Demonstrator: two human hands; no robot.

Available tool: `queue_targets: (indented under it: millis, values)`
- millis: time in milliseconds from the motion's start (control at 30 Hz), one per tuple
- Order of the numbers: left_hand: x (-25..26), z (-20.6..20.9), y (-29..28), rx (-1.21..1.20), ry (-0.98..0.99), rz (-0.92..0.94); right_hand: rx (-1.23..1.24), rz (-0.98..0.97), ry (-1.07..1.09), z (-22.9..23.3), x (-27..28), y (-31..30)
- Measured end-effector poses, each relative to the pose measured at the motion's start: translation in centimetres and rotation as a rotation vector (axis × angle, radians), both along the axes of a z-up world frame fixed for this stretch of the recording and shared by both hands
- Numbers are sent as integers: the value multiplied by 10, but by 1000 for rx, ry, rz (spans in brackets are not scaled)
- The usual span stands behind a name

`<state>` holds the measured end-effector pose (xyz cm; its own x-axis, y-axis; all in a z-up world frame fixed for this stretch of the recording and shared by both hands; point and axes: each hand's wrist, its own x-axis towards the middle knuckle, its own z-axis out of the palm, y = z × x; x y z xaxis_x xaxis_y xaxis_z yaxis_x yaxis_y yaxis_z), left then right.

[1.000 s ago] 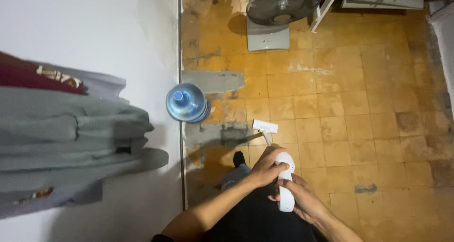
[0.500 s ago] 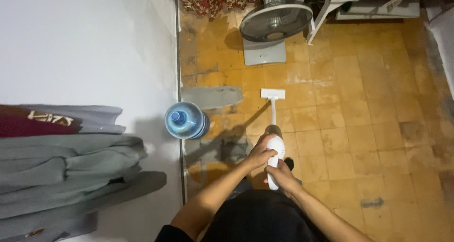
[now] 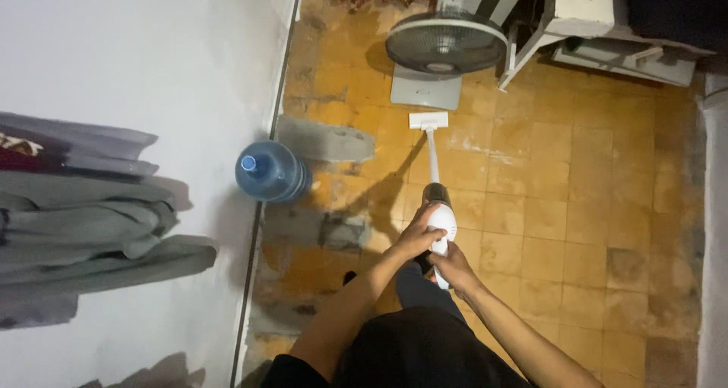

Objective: The person uses a white handheld mop to clean a tiled floor in a small room. They move the mop back and forth across the floor in short strokes, focusing on a limited area near a standing fan and a water dispenser.

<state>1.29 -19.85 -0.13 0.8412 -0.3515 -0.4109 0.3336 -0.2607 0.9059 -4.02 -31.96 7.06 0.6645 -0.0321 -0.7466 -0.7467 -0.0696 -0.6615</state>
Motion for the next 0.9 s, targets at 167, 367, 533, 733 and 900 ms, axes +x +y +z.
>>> queue_targets:
  millis: [167, 367, 533, 733, 900]
  values:
    - [-31, 2, -10, 4, 11, -15, 13, -3, 43, 6, -29, -7]
    - [-104, 45, 5, -12, 0, -66, 117, -111, 65, 28, -106, -1]
    - [-176, 83, 22, 211, -9, -188, 262, -157, 209, 66, -181, 3]
    - [-236, 119, 22, 103, 45, -221, 417, -298, 297, 118, -241, -4]
    - [-256, 169, 21, 186, 163, -208, 450, -316, 340, 160, -256, -10]
